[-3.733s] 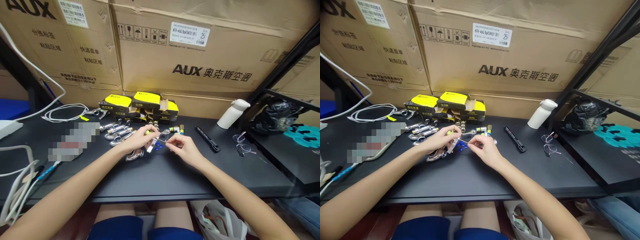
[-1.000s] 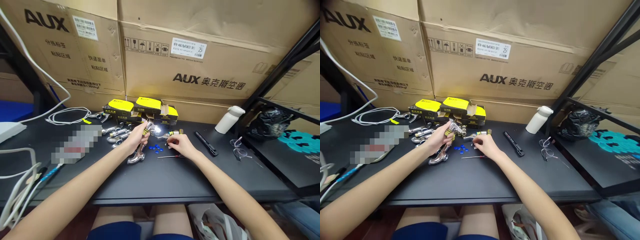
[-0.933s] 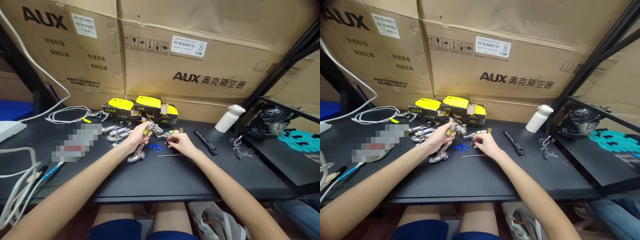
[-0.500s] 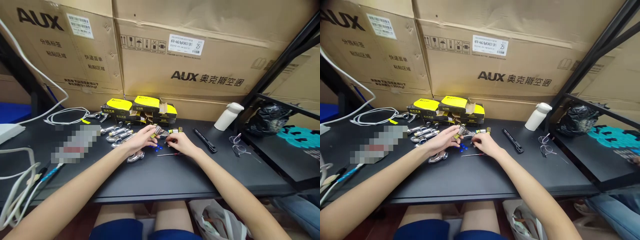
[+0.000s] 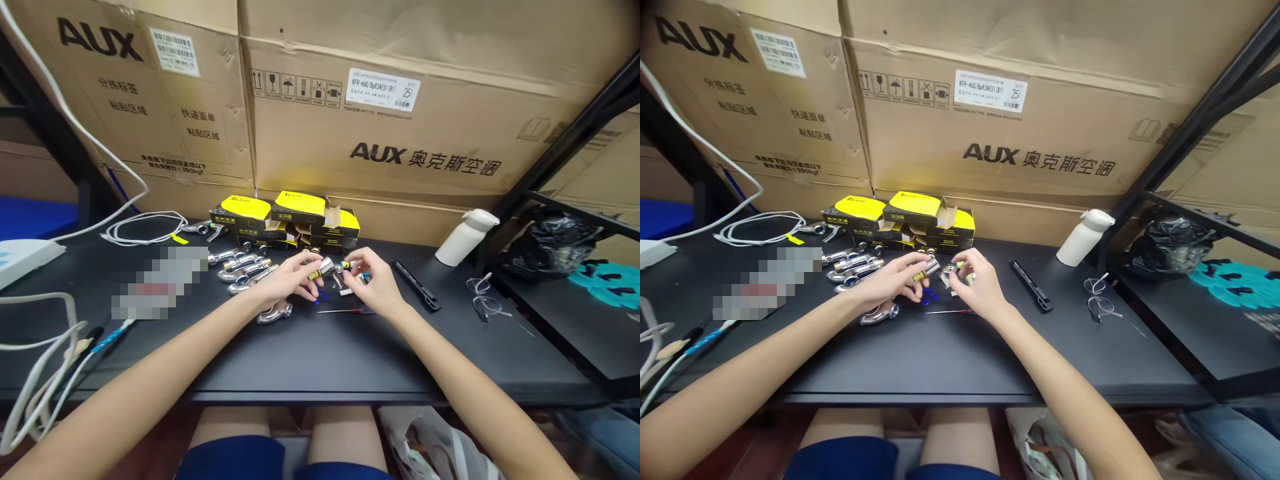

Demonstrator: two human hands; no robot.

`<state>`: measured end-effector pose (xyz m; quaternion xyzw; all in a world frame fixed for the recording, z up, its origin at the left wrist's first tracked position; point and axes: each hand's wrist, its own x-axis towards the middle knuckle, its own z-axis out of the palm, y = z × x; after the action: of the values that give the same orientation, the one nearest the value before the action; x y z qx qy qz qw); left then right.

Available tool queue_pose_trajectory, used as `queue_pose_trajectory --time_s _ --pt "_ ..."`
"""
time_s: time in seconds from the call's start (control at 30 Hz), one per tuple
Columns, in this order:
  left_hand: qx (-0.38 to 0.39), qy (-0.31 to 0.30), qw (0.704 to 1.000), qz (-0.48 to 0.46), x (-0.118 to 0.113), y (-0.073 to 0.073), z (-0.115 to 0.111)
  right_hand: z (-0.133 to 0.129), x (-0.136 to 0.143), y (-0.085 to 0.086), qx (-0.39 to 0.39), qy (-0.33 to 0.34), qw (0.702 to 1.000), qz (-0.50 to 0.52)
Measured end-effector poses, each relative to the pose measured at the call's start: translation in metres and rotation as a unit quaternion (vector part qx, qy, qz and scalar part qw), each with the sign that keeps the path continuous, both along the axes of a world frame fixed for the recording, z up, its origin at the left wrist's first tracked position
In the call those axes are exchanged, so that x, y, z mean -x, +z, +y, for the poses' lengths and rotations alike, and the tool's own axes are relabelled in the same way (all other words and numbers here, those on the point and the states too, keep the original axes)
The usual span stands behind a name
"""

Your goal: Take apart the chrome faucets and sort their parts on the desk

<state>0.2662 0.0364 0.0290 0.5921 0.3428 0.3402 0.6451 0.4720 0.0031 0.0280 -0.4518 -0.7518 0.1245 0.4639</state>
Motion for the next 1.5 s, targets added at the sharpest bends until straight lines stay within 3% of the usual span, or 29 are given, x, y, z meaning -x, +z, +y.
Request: queue_pose_trajectory --time_s 0.17,0.27,0.43,0.57,0.83,1.0,1.13,1.27,1.37,1.43,1.5 --pt "-0.036 -0.05 0.998 0.025 -0.001 0.0 -0.003 -0.004 0.012 -0.003 0.125 0.106 0.979 0.122" --pt "-0.045 -0.046 0.997 0.04 0.0 0.003 -0.004 0.0 0.012 -0.004 0.185 0.139 0.955 0.186" --pt "-0.144 0.053 0.988 0.015 0.006 0.004 0.006 0.009 0.0 -0.002 0.186 0.058 0.933 0.304" --pt "-0.26 0.116 0.957 0.059 0.011 -0.001 0.014 0.015 -0.007 -0.004 0.189 0.053 0.928 0.317" --pt "-0.392 0.15 0.883 0.212 0.019 -0.001 0.016 0.025 -0.011 -0.009 0.22 0.013 0.897 0.384" --pt "-0.372 0.09 0.884 0.269 0.022 -0.01 0.022 0.028 -0.013 -0.014 0.201 0.011 0.908 0.367" --pt "-0.421 0.086 0.848 0.31 0.02 -0.013 0.024 0.028 -0.013 -0.015 0.202 0.001 0.915 0.35" --pt "-0.454 0.122 0.819 0.329 0.031 -0.004 0.033 0.026 -0.012 -0.013 0.204 -0.001 0.917 0.343" --pt "-0.464 0.19 0.772 0.391 0.047 0.003 0.044 0.024 -0.011 -0.012 0.206 -0.004 0.918 0.339" --pt "-0.461 0.204 0.734 0.456 0.055 0.002 0.052 0.024 -0.01 -0.013 0.208 -0.004 0.918 0.337" --pt "-0.451 0.202 0.72 0.487 0.061 -0.002 0.059 0.024 -0.01 -0.014 0.209 -0.003 0.919 0.335"
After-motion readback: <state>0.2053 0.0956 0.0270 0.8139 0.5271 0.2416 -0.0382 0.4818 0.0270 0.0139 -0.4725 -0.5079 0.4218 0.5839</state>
